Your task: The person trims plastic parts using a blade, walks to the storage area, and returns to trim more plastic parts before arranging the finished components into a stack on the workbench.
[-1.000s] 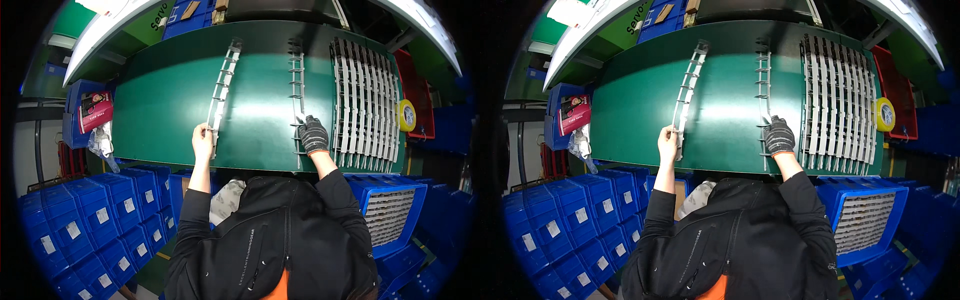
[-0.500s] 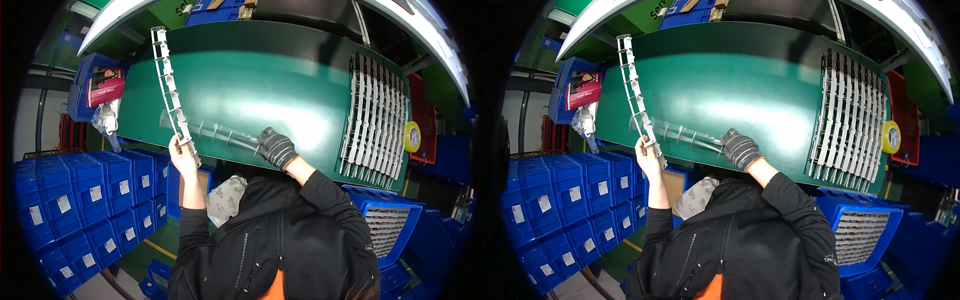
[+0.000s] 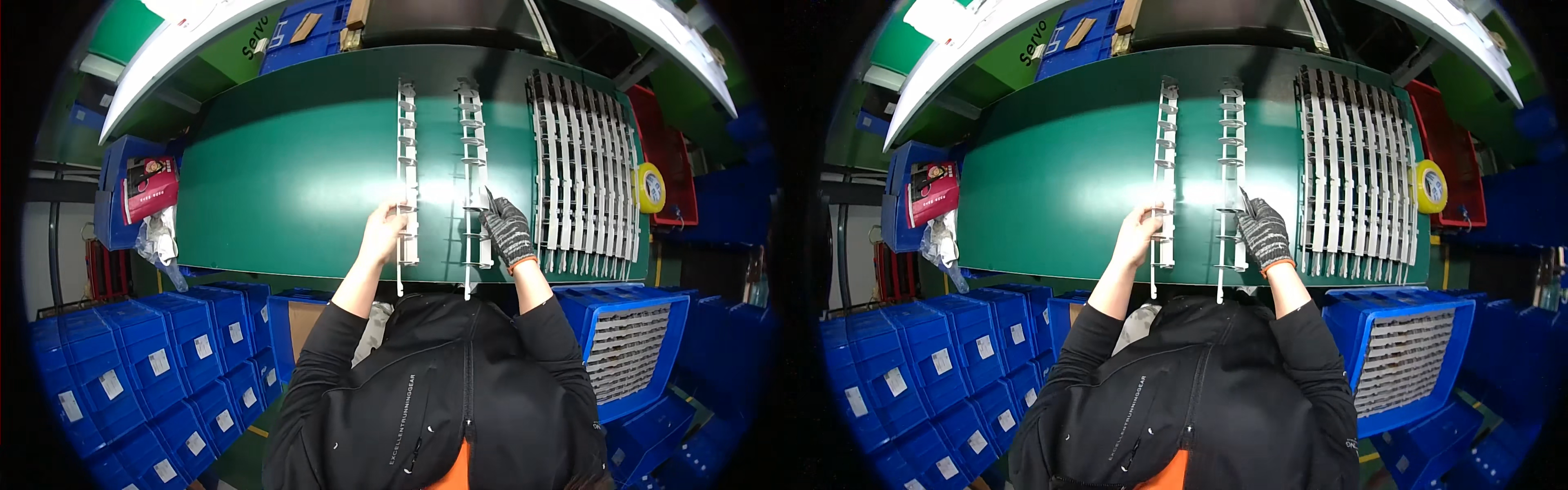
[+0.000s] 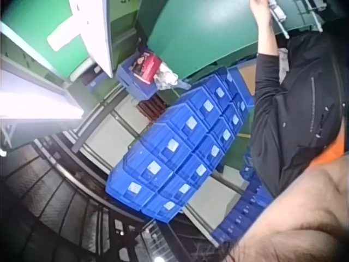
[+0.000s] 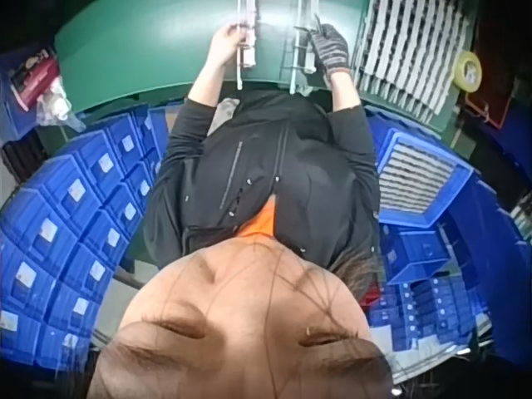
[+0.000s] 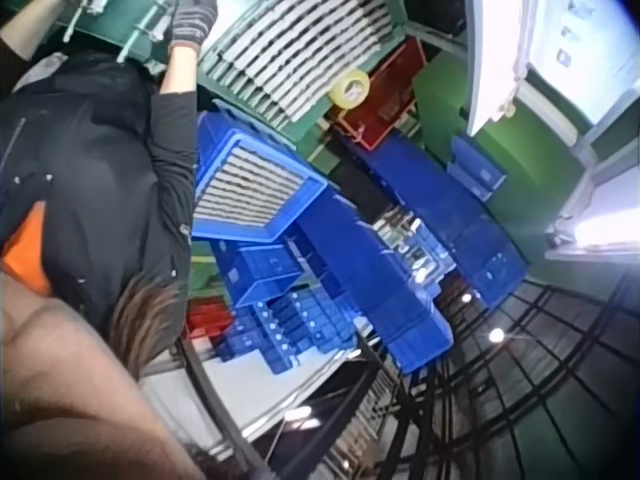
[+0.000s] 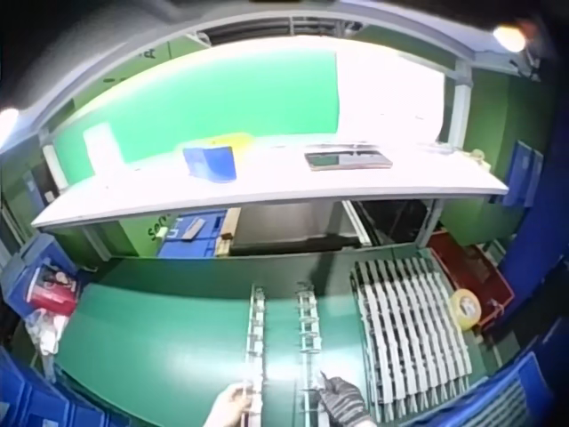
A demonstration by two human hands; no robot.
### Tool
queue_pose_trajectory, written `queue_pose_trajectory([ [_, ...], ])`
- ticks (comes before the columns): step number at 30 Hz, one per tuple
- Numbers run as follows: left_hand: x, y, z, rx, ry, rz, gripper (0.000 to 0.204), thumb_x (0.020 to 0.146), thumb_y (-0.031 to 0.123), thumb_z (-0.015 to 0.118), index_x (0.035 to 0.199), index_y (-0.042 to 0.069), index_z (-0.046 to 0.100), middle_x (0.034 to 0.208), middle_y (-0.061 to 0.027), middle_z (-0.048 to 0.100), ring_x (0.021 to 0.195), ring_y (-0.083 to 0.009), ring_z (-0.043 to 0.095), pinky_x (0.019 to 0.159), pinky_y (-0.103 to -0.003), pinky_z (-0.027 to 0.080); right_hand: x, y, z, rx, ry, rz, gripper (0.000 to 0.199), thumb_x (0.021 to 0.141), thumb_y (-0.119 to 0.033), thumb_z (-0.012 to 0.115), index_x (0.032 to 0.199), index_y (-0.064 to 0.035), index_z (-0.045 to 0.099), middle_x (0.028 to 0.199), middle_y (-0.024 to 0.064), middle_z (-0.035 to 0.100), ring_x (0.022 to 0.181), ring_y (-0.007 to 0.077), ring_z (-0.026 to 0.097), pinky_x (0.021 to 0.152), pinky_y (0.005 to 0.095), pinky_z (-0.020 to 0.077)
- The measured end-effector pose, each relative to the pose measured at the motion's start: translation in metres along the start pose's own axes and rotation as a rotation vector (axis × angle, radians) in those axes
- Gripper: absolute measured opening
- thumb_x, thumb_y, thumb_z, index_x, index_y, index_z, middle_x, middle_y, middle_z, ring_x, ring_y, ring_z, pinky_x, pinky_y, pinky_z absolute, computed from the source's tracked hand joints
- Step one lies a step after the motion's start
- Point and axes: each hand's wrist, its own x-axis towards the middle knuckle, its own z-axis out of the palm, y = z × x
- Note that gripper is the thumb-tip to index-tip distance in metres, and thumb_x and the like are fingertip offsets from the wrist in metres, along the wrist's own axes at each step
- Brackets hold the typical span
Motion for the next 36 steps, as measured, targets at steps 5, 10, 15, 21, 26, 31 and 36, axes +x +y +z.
queue_pose_trajectory([
  [5, -0.015, 0.064, 0.042, -0.078, -0.181, -0.026, 0.041, 0.082, 0.016, 0.055, 0.117, -0.002, 0.046, 0.103, -0.0091, 0.056, 0.088, -0.0139, 0.055, 0.065, -0.024, 0.049, -0.035, -0.036, -0.030, 0.669, -0.135, 0.077, 0.025, 0.078, -0.009, 0.059, 0.097, 0.0058, 0.056, 0.084, 0.0102, 0.061, 0.074, 0.0130, 0.055, 0.067, 0.0262, 0.0449],
  [10, -0.030, 0.060, 0.056, -0.212, -0.239, -0.077, 0.042, 0.084, 0.024, 0.056, 0.116, -0.001, 0.047, 0.106, -0.0077, 0.055, 0.089, -0.0142, 0.055, 0.063, -0.027, 0.051, -0.063, -0.049, -0.039, 0.796, -0.165, 0.076, 0.021, 0.081, -0.006, 0.056, 0.099, 0.0049, 0.055, 0.087, 0.0078, 0.060, 0.076, 0.0116, 0.054, 0.069, 0.0241, 0.0453],
  [15, -0.040, 0.056, 0.062, -0.197, -0.209, -0.138, 0.039, 0.084, 0.020, 0.056, 0.117, 0.000, 0.046, 0.103, -0.0072, 0.056, 0.088, -0.0124, 0.057, 0.060, -0.025, 0.051, -0.071, -0.048, -0.037, 0.827, -0.136, 0.115, 0.019, 0.082, -0.007, 0.055, 0.098, 0.0034, 0.057, 0.085, 0.0064, 0.061, 0.074, 0.0110, 0.055, 0.067, 0.0241, 0.0459],
  [21, -0.045, 0.056, 0.061, -0.194, -0.192, -0.145, 0.038, 0.084, 0.018, 0.056, 0.117, 0.001, 0.047, 0.102, -0.0098, 0.056, 0.089, -0.0154, 0.055, 0.061, -0.026, 0.051, -0.075, -0.047, -0.036, 0.902, -0.168, 0.082, 0.019, 0.083, -0.007, 0.054, 0.099, 0.0023, 0.056, 0.085, 0.0055, 0.060, 0.074, 0.0095, 0.055, 0.065, 0.0223, 0.0462],
  [26, -0.046, 0.059, 0.061, -0.219, -0.197, -0.148, 0.039, 0.083, 0.019, 0.057, 0.116, 0.001, 0.047, 0.102, -0.0100, 0.056, 0.090, -0.0158, 0.055, 0.060, -0.026, 0.051, -0.077, -0.053, -0.042, 1.002, -0.203, 0.125, 0.021, 0.081, -0.007, 0.056, 0.100, 0.0026, 0.056, 0.087, 0.0056, 0.060, 0.076, 0.0099, 0.055, 0.068, 0.0229, 0.0459],
  [31, -0.046, 0.065, 0.065, -0.226, -0.198, -0.138, 0.037, 0.084, 0.018, 0.055, 0.116, 0.000, 0.048, 0.101, -0.0094, 0.057, 0.088, -0.0151, 0.057, 0.058, -0.025, 0.051, -0.077, -0.057, -0.050, 0.972, -0.176, 0.104, 0.024, 0.080, -0.008, 0.057, 0.101, 0.0028, 0.055, 0.088, 0.0059, 0.060, 0.078, 0.0105, 0.054, 0.070, 0.0239, 0.0457],
  [36, -0.044, 0.067, 0.067, -0.228, -0.198, -0.123, 0.035, 0.086, 0.017, 0.053, 0.116, 0.000, 0.047, 0.101, -0.0087, 0.057, 0.087, -0.0139, 0.059, 0.056, -0.023, 0.051, -0.074, -0.060, -0.055, 0.898, -0.177, 0.088, 0.024, 0.080, -0.008, 0.058, 0.101, 0.0028, 0.055, 0.089, 0.0062, 0.060, 0.078, 0.0106, 0.055, 0.071, 0.0240, 0.0458],
])
